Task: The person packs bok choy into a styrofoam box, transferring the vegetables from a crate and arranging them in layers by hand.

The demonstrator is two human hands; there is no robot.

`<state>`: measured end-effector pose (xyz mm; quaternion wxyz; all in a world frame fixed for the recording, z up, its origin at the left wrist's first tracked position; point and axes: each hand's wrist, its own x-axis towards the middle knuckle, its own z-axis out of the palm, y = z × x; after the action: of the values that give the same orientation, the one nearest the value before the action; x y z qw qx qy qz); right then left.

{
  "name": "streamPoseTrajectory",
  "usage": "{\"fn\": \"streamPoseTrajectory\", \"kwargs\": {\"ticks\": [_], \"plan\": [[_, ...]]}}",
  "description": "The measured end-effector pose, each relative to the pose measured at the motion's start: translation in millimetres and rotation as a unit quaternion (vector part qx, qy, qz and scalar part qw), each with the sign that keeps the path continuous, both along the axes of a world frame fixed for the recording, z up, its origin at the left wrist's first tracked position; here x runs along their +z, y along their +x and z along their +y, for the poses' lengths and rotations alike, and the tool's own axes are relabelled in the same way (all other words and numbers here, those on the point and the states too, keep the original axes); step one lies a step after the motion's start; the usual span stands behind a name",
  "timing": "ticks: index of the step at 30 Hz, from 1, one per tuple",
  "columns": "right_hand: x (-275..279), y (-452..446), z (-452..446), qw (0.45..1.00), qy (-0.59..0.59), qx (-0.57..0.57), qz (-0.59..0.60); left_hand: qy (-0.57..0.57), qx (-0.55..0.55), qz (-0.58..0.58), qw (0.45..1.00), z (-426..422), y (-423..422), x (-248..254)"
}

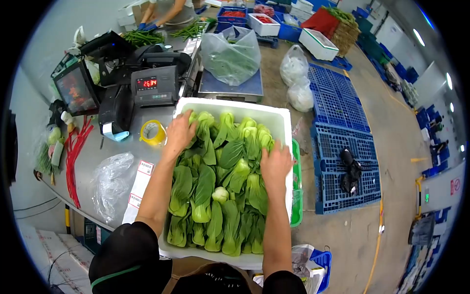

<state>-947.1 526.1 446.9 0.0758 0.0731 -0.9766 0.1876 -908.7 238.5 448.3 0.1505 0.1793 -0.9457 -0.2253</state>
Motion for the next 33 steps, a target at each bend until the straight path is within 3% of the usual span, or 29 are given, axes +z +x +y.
{"fn": "streamPoseTrajectory", "kwargs": {"ticks": [1, 3, 4, 6, 8, 11, 14, 15, 19, 23, 26, 27, 29, 31, 33], "plan": [[-11.3, -8.8, -4.2, 0.991, -0.043, 0.046, 0.114, -0.049, -0.011, 0.053, 0.997, 0.3, -8.5, -12.2], [-36.6, -21.5, -25.5, 0.99, 0.002, 0.076, 0.117, -0.147, -0.028, 0.162, 0.975, 0.3, -37.3, -66.8], [-52.2, -26.9, -37.5, 0.989, 0.023, 0.091, 0.117, -0.082, 0.002, 0.039, 0.996, 4.9, -42.9, -100.4], [-104.4, -28.1, -49.9, 0.988, 0.028, 0.08, 0.129, -0.099, 0.015, 0.075, 0.992, 20.6, -33.7, -125.7], [-121.2, -21.1, -54.7, 0.991, 0.018, 0.064, 0.117, -0.123, 0.025, 0.057, 0.99, 23.7, -35.7, -134.5], [-112.8, -33.4, -58.5, 0.994, -0.023, 0.035, 0.097, -0.127, 0.028, 0.059, 0.99, 20.4, -37.7, -133.3], [-88.5, -45.4, -61.1, 0.994, -0.076, -0.079, 0.012, -0.115, 0.031, 0.064, 0.991, 20.4, -36.8, -134.2], [-80.1, -47.1, -66.0, 0.994, -0.035, -0.095, -0.033, -0.11, 0.032, 0.061, 0.992, 22.3, -35.9, -134.6], [-86.4, -50.5, -61.4, 0.999, 0.003, -0.039, 0.0, -0.093, 0.033, 0.066, 0.993, 20.5, -36.7, -131.0], [-57.7, -52.8, -56.0, 0.987, -0.027, -0.034, 0.157, -0.085, 0.025, 0.074, 0.993, 21.0, -36.3, -129.5], [-66.8, -72.9, -56.9, 0.991, -0.029, -0.038, 0.129, -0.093, 0.025, 0.074, 0.993, 21.0, -35.2, -132.6], [-104.5, -80.7, -52.7, 0.997, 0.048, -0.014, 0.06, -0.096, 0.024, 0.077, 0.992, 21.0, -36.2, -132.7], [-134.7, -79.4, -52.2, 0.994, 0.077, -0.022, 0.07, -0.079, 0.018, 0.065, 0.995, 19.3, -37.5, -130.9], [-124.5, -80.0, -52.3, 0.996, 0.082, -0.021, 0.029, -0.052, 0.036, 0.052, 0.997, 25.0, -31.3, -118.8], [-92.3, -85.2, -45.1, 1.0, 0.002, -0.01, -0.03, -0.021, 0.064, 0.045, 0.997, 30.7, -34.4, -105.8]]}}
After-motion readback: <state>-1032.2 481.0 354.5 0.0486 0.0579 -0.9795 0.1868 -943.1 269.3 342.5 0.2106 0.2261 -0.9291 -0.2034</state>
